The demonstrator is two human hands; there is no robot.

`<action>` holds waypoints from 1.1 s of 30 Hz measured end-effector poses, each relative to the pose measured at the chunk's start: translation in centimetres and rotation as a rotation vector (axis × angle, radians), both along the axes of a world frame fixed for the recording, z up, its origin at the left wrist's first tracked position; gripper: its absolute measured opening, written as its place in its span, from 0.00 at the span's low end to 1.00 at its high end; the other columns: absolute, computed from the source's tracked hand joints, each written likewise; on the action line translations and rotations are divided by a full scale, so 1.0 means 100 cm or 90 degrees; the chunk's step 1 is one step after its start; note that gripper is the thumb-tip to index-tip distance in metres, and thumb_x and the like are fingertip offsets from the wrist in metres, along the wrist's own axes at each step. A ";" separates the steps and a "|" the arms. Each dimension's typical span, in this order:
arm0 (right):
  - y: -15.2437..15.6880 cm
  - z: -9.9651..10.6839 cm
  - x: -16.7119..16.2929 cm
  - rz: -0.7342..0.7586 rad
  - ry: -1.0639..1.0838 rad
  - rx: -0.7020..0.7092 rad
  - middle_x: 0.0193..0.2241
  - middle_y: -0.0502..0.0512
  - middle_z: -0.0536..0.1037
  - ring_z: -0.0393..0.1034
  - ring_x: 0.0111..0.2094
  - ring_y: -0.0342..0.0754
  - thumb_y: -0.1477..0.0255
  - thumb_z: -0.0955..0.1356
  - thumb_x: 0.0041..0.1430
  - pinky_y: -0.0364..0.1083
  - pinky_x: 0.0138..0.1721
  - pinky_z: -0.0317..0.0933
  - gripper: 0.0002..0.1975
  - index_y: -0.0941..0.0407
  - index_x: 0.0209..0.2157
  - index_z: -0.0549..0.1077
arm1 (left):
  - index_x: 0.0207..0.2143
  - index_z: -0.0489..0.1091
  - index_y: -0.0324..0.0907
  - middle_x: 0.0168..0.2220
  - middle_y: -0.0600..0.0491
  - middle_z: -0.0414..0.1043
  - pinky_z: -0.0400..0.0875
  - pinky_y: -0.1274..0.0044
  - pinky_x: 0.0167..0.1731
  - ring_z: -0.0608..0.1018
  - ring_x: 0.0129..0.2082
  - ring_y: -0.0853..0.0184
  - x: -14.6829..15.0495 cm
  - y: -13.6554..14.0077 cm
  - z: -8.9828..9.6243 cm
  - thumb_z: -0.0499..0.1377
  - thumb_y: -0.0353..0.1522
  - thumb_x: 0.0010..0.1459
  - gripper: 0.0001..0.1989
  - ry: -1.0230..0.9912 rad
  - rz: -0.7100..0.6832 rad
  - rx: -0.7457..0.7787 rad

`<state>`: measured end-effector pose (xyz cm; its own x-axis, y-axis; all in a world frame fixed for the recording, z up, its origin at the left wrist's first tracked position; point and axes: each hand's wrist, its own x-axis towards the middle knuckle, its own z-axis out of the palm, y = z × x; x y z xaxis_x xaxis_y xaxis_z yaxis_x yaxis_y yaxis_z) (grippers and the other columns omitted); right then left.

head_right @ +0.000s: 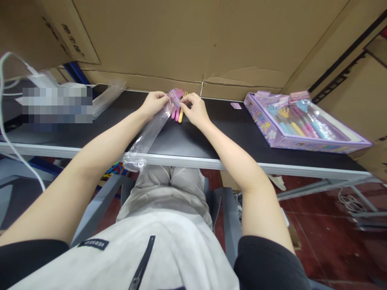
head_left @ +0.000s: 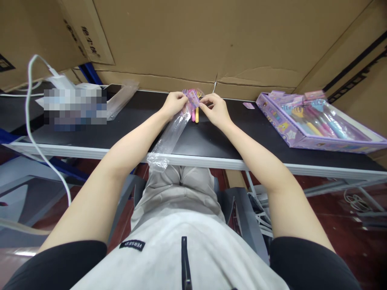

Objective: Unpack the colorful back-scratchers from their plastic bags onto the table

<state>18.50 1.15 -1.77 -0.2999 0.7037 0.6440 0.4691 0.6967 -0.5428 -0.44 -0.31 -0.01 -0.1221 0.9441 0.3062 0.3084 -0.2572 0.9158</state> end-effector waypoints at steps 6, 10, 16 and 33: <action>-0.006 0.003 -0.004 0.011 -0.015 0.065 0.43 0.59 0.81 0.74 0.54 0.59 0.57 0.72 0.67 0.62 0.61 0.69 0.13 0.51 0.35 0.74 | 0.23 0.65 0.41 0.19 0.56 0.64 0.66 0.81 0.25 0.69 0.19 0.72 0.003 -0.004 0.003 0.55 0.24 0.61 0.13 -0.136 -0.051 -0.076; -0.006 0.003 -0.004 0.005 -0.019 0.085 0.46 0.60 0.80 0.73 0.56 0.59 0.60 0.71 0.68 0.62 0.64 0.67 0.11 0.50 0.35 0.73 | 0.27 0.69 0.41 0.20 0.54 0.68 0.68 0.79 0.23 0.72 0.19 0.69 0.005 -0.003 0.003 0.56 0.25 0.60 0.09 -0.182 -0.090 -0.105; -0.008 0.005 -0.003 -0.014 0.016 0.119 0.47 0.59 0.79 0.73 0.55 0.56 0.66 0.70 0.68 0.60 0.64 0.66 0.07 0.51 0.35 0.72 | 0.28 0.69 0.41 0.19 0.53 0.65 0.69 0.77 0.23 0.73 0.20 0.66 0.002 0.000 0.003 0.56 0.27 0.62 0.09 -0.195 -0.057 -0.131; -0.010 0.010 -0.001 -0.037 0.026 0.101 0.41 0.55 0.79 0.76 0.49 0.55 0.54 0.67 0.71 0.60 0.59 0.71 0.14 0.50 0.43 0.74 | 0.24 0.64 0.41 0.25 0.52 0.63 0.60 0.79 0.22 0.66 0.23 0.72 -0.014 0.021 -0.003 0.55 0.20 0.58 0.12 -0.239 0.030 -0.092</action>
